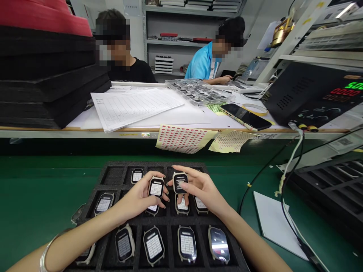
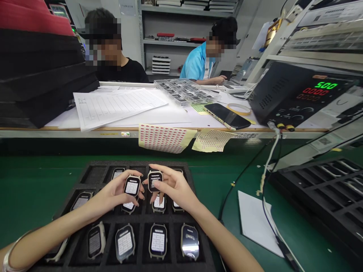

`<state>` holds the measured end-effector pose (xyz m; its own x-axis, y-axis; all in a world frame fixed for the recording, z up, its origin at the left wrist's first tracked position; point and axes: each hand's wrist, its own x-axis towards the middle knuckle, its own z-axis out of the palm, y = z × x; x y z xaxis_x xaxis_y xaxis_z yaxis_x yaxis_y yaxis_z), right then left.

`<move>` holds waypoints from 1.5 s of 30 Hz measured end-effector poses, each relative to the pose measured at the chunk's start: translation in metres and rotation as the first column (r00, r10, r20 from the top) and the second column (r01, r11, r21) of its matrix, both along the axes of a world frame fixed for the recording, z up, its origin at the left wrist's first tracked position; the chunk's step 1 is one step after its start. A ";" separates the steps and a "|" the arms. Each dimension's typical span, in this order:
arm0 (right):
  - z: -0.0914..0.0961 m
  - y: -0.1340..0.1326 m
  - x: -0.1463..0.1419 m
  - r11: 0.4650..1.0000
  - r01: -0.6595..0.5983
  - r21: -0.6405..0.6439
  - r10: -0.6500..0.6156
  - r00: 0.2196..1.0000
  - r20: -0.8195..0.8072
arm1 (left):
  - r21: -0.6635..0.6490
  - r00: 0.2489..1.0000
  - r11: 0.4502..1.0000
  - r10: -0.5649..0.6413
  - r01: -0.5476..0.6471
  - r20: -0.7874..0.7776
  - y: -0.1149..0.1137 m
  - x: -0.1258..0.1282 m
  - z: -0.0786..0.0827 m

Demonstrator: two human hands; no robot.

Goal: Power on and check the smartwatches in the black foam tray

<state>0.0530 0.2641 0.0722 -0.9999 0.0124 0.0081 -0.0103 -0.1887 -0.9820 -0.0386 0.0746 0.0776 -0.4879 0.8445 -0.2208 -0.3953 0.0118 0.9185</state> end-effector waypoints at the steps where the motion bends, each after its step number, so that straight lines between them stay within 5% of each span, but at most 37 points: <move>1: 0.000 0.000 0.000 1.000 0.006 0.007 -0.006 1.000 0.002 | 0.005 1.000 1.000 0.002 -0.002 0.000 0.000 0.000 0.000; 10: 0.001 0.001 0.002 0.999 -0.024 0.021 0.025 1.000 -0.017 | 0.090 0.989 0.994 0.049 -0.062 0.137 -0.001 0.000 0.003; 19: 0.005 -0.002 0.001 0.989 0.088 0.115 -0.089 0.996 -0.001 | 0.121 1.000 0.993 0.001 -0.004 0.022 -0.001 -0.002 -0.009; 25: 0.003 0.000 0.000 0.998 0.013 0.069 -0.010 0.999 -0.034 | 0.082 0.996 0.996 0.024 -0.017 -0.086 0.000 -0.004 -0.007; 45: 0.018 -0.015 0.020 0.983 0.115 0.140 -0.106 0.992 -0.072 | 0.127 0.991 0.984 0.130 -0.127 -0.015 -0.003 0.003 0.001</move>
<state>0.0731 0.2489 0.0905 -0.9898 0.1166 0.0814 -0.0866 -0.0402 -0.9954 -0.0356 0.0715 0.0788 -0.5976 0.7950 -0.1042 -0.3643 -0.1535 0.9185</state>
